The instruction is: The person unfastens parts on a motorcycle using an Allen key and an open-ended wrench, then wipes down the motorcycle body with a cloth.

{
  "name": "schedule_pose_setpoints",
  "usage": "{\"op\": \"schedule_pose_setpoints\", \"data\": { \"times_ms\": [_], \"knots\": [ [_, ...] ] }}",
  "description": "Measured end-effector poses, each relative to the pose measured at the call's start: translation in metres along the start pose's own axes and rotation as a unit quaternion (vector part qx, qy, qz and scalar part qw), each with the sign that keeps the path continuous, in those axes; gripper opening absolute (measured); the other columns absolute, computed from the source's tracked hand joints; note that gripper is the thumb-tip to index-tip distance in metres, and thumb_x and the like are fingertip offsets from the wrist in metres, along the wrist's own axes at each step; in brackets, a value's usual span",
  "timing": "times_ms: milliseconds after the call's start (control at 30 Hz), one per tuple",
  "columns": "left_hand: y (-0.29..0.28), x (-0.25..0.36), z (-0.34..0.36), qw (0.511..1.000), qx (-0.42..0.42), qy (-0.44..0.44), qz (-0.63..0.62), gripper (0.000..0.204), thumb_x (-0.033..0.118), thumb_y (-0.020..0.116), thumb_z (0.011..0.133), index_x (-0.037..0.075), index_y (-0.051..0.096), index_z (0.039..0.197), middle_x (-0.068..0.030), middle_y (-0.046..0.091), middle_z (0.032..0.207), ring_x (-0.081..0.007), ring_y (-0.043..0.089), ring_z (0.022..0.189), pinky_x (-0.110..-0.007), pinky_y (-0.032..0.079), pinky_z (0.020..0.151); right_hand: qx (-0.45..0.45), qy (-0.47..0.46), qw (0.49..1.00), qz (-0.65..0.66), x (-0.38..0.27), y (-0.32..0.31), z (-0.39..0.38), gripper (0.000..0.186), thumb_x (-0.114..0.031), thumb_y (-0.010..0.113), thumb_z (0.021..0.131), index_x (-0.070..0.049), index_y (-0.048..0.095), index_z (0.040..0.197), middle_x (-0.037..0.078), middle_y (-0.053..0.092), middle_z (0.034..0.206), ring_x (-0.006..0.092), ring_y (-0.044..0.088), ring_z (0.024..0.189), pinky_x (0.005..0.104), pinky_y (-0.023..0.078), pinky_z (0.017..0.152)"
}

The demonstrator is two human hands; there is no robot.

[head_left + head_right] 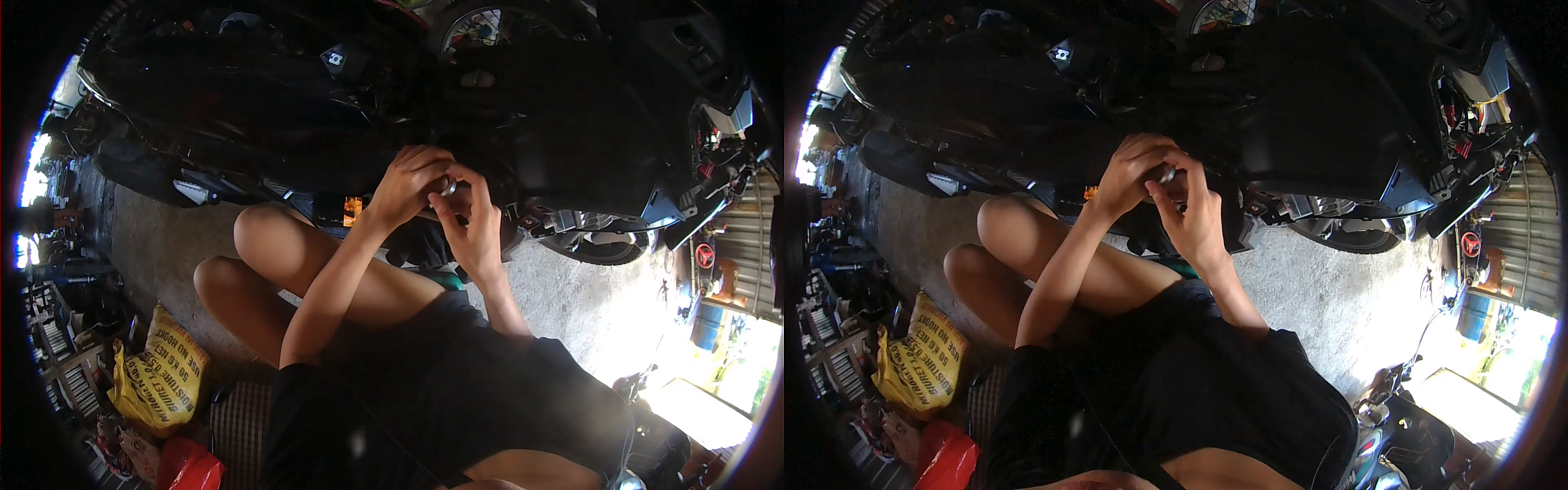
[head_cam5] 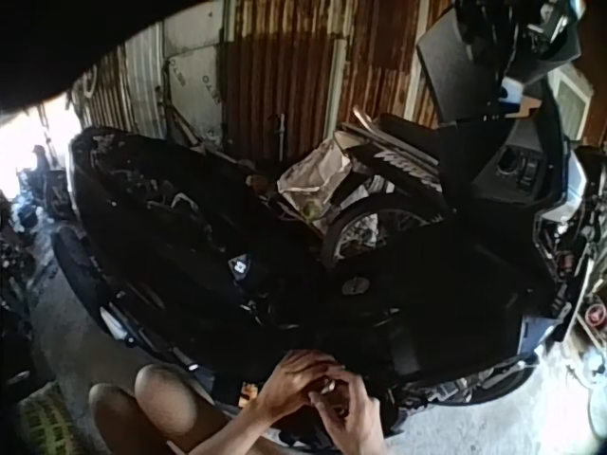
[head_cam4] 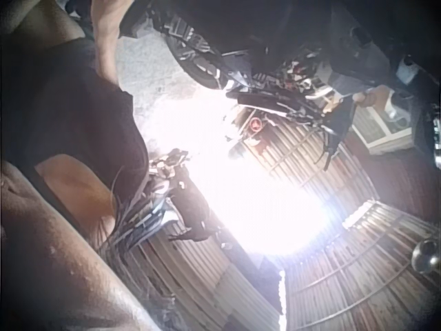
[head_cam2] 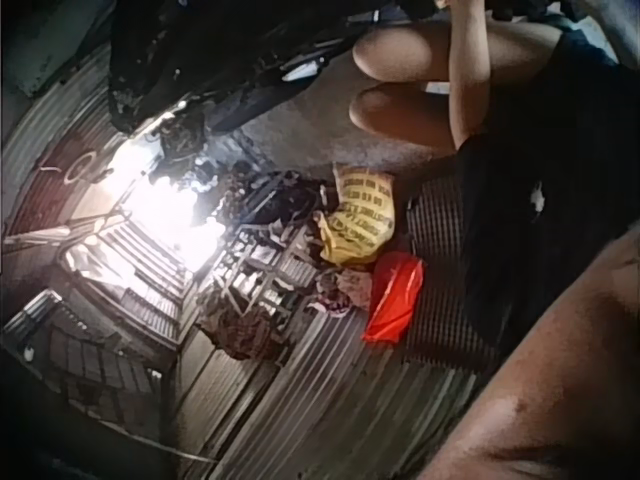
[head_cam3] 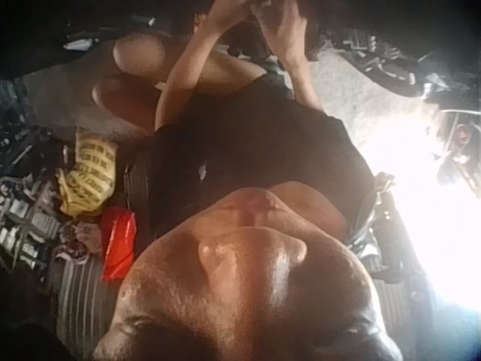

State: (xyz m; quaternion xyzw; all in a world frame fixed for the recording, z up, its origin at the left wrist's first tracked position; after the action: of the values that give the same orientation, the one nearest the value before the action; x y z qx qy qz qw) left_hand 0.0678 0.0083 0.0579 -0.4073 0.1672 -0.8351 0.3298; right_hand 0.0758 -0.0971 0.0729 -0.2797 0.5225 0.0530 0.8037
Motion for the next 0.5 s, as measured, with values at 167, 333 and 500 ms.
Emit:
{"op": "schedule_pose_setpoints", "data": {
  "times_ms": [167,333,500],
  "knots": [
    [-0.010,-0.013,-0.001,0.997,0.024,-0.069,-0.034,0.022,0.006,0.070,0.069,0.008,0.068,0.091,-0.0058,0.070,0.097,-0.0244,0.064,0.093,-0.036,0.046,0.088,0.008,0.003,0.995,0.095,0.001,0.002,-0.001,0.036,-0.007,0.073,0.081,0.000,0.050,0.107,0.014,0.069,0.081,0.0217,0.072,0.074,0.0258,0.053,0.060],
    [0.002,-0.002,0.001,0.999,-0.011,-0.015,-0.030,0.018,0.012,0.069,0.072,0.010,0.070,0.089,-0.0030,0.072,0.097,-0.0216,0.066,0.095,-0.034,0.046,0.086,-0.008,0.043,0.995,-0.095,0.012,-0.011,0.001,0.034,-0.016,0.078,0.078,-0.003,0.053,0.096,0.009,0.063,0.067,0.0179,0.065,0.057,0.0276,0.047,0.049],
    [0.000,-0.002,0.002,1.000,-0.003,-0.009,-0.007,0.021,0.012,0.069,0.071,0.010,0.072,0.092,-0.0025,0.072,0.099,-0.0218,0.066,0.097,-0.035,0.046,0.088,0.036,-0.059,0.983,-0.168,-0.009,-0.008,0.004,0.026,-0.015,0.074,0.083,-0.004,0.055,0.096,0.007,0.051,0.056,0.0175,0.050,0.044,0.0304,0.039,0.046]
  ]
}}
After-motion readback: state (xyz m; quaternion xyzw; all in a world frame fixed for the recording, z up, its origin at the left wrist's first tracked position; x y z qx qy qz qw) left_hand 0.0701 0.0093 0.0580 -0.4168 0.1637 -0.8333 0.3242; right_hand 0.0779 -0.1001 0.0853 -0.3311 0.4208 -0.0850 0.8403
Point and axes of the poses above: each hand's wrist, its own z-axis towards the middle knuckle, its own y-axis out of the palm, x = y × z, the point moved 9 cm from there along z, towards the middle knuckle
